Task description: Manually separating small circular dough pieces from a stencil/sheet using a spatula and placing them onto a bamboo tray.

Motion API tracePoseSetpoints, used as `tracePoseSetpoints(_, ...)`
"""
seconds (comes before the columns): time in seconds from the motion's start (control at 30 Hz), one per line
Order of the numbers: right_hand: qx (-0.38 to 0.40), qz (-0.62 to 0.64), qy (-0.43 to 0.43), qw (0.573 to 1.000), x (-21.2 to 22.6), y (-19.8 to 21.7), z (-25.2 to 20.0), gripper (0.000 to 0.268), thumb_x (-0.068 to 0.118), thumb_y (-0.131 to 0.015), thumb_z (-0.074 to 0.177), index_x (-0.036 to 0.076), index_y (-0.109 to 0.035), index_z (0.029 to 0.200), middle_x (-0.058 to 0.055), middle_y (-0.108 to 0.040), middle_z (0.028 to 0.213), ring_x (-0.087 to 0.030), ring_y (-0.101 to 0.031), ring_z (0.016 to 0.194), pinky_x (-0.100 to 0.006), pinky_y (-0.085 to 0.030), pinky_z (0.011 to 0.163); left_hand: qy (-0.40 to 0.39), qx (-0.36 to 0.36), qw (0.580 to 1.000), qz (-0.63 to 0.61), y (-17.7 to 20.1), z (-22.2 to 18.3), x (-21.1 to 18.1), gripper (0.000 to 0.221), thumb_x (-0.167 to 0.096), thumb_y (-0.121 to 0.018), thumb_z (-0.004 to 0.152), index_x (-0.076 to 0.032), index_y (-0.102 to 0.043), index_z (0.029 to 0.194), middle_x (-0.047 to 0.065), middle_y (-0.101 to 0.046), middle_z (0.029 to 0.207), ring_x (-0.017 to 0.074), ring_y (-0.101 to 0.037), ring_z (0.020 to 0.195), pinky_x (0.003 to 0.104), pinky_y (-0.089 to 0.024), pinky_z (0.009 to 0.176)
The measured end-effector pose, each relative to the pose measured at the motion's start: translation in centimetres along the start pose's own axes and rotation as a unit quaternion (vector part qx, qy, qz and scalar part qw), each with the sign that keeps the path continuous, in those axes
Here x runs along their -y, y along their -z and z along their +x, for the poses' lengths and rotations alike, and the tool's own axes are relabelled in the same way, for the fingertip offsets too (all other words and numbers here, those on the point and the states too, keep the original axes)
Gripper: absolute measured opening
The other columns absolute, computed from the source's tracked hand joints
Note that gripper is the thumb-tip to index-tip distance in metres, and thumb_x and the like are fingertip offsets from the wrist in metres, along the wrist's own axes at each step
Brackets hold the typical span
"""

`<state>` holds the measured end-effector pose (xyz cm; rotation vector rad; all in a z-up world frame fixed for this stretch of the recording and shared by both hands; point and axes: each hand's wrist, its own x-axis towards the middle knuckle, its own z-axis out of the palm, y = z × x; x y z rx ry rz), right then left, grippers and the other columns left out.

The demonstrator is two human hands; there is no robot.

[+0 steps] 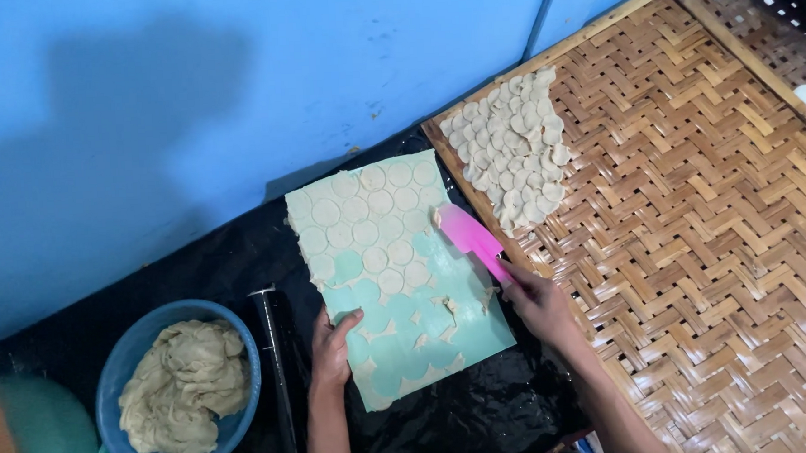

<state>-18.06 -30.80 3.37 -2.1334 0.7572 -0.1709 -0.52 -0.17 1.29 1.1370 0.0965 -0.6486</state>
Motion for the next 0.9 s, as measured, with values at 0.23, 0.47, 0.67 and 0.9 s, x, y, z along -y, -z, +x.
tracePoseSetpoints(0.23, 0.036, 0.179, -0.057, 0.982, -0.7, 0.4, -0.2, 0.045, 0.021, -0.063, 0.096, 0.017, -0.066, 0.141, 0.001, -0.072, 0.076, -0.006, -0.055, 0.06, -0.023, -0.047, 0.054, -0.006, -0.002, 1.0, 0.005, 0.4, 0.2, 0.4, 0.053, -0.006, -0.071, 0.083, -0.001, -0.06, 0.134, 0.011, -0.068, 0.118, 0.0218, -0.063, 0.106, 0.035, -0.049, 0.094)
tracePoseSetpoints(0.47, 0.072, 0.309, -0.167, 0.934, 0.8, 2.1, -1.2, 0.048, 0.018, -0.058, 0.096, 0.015, -0.063, 0.144, 0.003, -0.064, 0.08, -0.006, -0.049, 0.063, -0.02, -0.038, 0.053, -0.003, -0.009, 1.0, 0.014, -0.2, -0.1, -0.3, 0.054, -0.007, -0.071, 0.082, -0.001, -0.061, 0.135, 0.011, -0.069, 0.119, 0.0215, -0.063, 0.107, 0.034, -0.048, 0.096)
tracePoseSetpoints(0.67, 0.061, 0.313, -0.151, 0.936, 0.6, 3.0, -1.9, 0.047, 0.019, -0.059, 0.097, 0.015, -0.064, 0.143, 0.003, -0.062, 0.077, -0.006, -0.049, 0.062, -0.021, -0.038, 0.052, -0.007, -0.001, 1.0, 0.005, 0.1, 0.2, 0.1, 0.055, -0.005, -0.072, 0.082, -0.001, -0.06, 0.135, 0.011, -0.068, 0.119, 0.0219, -0.063, 0.107, 0.035, -0.048, 0.096)
tracePoseSetpoints(0.9, 0.131, 0.275, -0.137, 0.943, -0.3, 2.6, -2.1, 0.044, 0.022, -0.062, 0.099, 0.015, -0.07, 0.141, 0.002, -0.062, 0.078, -0.008, -0.049, 0.063, -0.024, -0.039, 0.054, -0.004, 0.013, 1.0, 0.003, -0.1, 0.0, -0.3, 0.054, -0.006, -0.071, 0.083, 0.0, -0.06, 0.135, 0.012, -0.068, 0.12, 0.0224, -0.063, 0.107, 0.036, -0.049, 0.095)
